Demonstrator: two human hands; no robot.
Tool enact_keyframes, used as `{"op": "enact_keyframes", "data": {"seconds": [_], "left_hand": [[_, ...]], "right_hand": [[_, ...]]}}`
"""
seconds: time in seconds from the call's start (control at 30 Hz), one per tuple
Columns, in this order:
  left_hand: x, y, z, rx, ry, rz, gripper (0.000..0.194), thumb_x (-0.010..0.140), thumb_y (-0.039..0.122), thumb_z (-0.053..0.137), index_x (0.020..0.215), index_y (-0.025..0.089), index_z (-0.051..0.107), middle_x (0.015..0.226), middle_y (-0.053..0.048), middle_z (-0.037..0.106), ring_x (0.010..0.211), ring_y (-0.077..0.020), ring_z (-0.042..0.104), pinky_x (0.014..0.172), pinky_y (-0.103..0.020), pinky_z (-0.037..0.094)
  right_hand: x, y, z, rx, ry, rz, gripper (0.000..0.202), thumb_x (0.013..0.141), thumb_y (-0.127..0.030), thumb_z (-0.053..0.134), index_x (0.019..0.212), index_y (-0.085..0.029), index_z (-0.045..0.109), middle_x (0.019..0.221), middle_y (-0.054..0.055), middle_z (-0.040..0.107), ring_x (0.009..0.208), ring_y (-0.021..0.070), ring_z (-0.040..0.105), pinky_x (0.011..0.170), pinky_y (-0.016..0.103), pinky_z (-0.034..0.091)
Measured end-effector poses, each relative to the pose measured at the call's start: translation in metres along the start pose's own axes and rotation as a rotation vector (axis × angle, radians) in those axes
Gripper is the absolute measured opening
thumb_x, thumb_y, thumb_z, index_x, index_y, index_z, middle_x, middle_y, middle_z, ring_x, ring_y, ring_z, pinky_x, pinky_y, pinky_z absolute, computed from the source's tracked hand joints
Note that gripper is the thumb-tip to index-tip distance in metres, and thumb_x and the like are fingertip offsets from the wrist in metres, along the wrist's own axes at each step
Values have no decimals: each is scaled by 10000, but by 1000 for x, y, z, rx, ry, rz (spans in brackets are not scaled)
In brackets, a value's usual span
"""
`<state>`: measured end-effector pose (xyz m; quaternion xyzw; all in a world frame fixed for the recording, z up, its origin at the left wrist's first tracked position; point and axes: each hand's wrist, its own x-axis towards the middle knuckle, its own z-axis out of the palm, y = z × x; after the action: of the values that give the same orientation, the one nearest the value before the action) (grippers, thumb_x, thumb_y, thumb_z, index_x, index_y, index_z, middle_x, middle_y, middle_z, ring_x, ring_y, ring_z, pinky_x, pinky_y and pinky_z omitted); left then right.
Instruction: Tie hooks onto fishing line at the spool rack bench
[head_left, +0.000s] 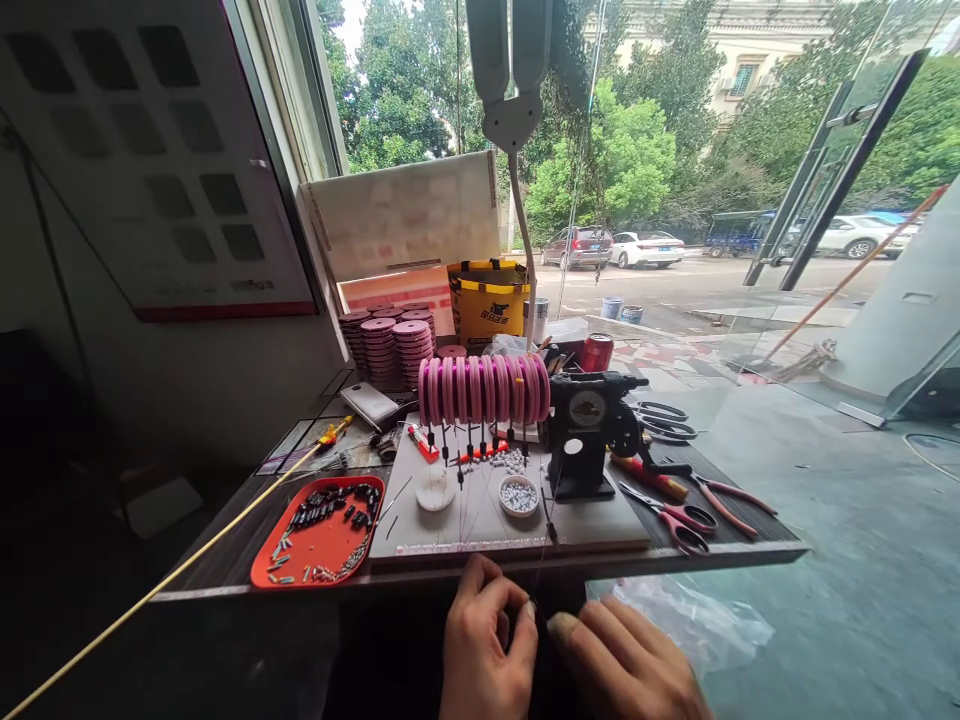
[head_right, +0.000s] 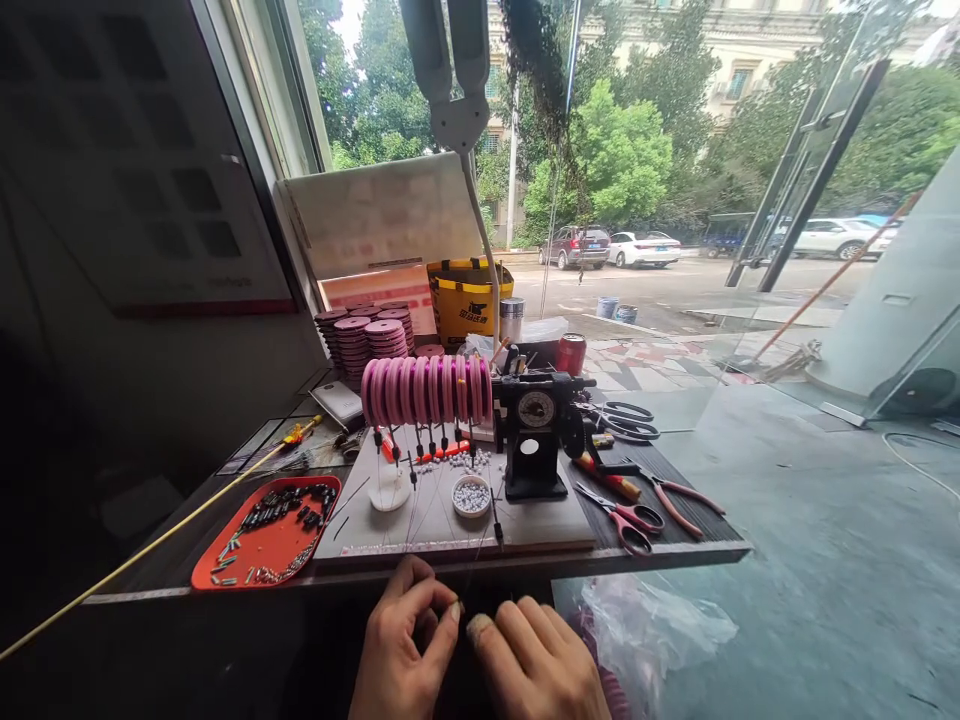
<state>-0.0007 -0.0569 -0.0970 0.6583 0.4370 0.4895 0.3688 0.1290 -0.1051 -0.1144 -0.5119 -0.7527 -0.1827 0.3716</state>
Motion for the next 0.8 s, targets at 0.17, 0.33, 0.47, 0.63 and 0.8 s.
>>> {"op": "enact_keyframes", "data": {"seconds": [0.17, 0.33, 0.47, 0.63, 0.8], "left_hand": [[8, -6, -7, -236, -78, -148, 271, 663, 344, 642, 478, 158, 574, 563, 21, 411, 544, -125, 359, 503, -235, 287], [15, -16, -12, -413, -150, -402, 196, 629, 277, 637, 496, 139, 600, 573, 24, 445, 479, -81, 292, 457, -232, 209], [13, -16, -10, -329, -83, -286, 204, 657, 248, 613, 480, 150, 584, 589, 13, 451, 511, -105, 372, 469, -230, 265], [3, -9, -1, 13, 137, 140, 153, 715, 131, 561, 605, 189, 650, 703, -18, 486, 528, -135, 471, 487, -241, 366], [-2, -22, 2, 165, 196, 506, 288, 735, 28, 502, 814, 204, 716, 894, -112, 677, 757, -229, 599, 748, -299, 447]], "right_hand": [[69, 16, -8, 276, -239, -225, 270, 907, -119, 372, 731, -185, 565, 724, 33, 644, 664, 150, 574, 680, 265, 430], [91, 23, 4, 347, -442, -215, 237, 844, -117, 433, 634, -195, 509, 546, -17, 564, 491, 124, 464, 529, 237, 355], [86, 22, 11, 367, -441, -159, 241, 813, -100, 433, 593, -186, 483, 524, -21, 524, 463, 107, 412, 504, 227, 315], [83, 22, 17, 419, -427, 36, 248, 843, -131, 433, 618, -162, 533, 512, -30, 494, 453, 88, 420, 463, 181, 317], [88, 21, 18, 485, -399, 202, 207, 805, -96, 486, 643, -133, 609, 505, -23, 540, 481, 90, 501, 473, 155, 364]]}}
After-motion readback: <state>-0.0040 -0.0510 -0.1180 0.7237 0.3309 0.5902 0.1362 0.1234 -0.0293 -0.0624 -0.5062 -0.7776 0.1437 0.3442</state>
